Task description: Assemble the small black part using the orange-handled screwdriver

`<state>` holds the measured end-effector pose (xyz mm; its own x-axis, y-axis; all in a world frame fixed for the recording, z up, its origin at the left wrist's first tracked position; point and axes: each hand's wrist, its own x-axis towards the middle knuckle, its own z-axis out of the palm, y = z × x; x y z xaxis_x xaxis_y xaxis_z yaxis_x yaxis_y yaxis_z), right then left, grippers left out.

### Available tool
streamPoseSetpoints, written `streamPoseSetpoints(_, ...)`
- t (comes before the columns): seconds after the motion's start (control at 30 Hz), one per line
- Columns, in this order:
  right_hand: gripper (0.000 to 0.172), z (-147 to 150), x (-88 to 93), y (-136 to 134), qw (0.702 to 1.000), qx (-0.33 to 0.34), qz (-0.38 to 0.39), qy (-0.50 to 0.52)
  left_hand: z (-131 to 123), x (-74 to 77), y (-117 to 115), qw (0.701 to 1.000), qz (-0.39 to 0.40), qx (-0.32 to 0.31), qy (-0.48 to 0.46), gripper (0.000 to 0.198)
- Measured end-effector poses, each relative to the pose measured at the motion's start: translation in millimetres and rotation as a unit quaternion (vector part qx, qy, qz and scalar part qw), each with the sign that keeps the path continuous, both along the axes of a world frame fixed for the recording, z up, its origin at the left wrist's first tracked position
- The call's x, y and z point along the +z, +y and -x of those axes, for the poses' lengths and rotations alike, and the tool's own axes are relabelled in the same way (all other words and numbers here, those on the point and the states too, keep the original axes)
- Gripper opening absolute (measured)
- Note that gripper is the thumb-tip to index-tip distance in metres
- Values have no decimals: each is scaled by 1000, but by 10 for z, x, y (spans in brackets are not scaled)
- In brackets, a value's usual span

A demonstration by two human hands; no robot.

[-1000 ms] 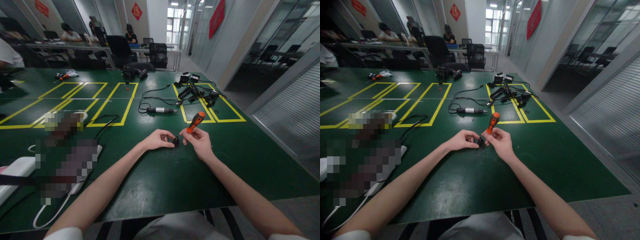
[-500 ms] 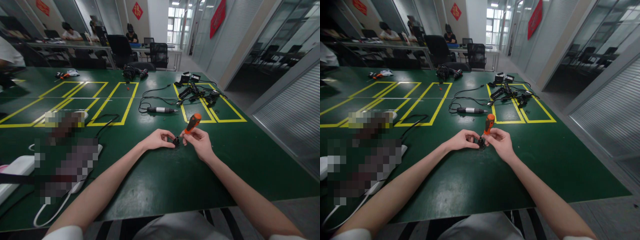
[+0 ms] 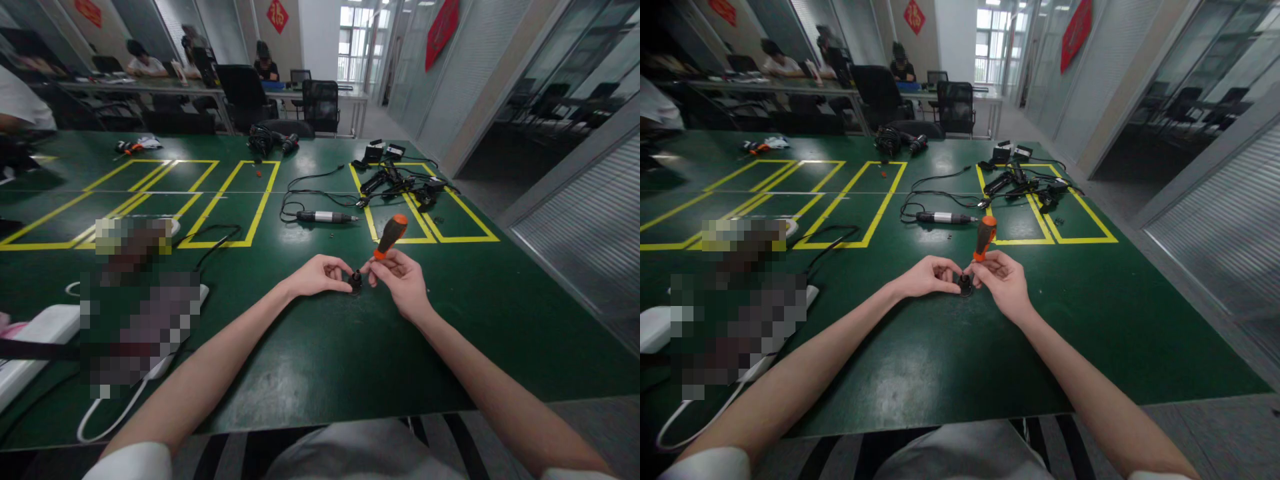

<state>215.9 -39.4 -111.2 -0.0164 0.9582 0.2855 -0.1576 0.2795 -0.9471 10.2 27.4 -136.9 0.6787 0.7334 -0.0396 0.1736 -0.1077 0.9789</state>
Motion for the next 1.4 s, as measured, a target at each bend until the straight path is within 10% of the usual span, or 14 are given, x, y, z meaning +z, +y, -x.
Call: streamPoseSetpoints(1.4, 30, 9, 37, -6, 997, -56, 11, -46, 12, -12, 23, 1000, -26, -13, 1, 46)
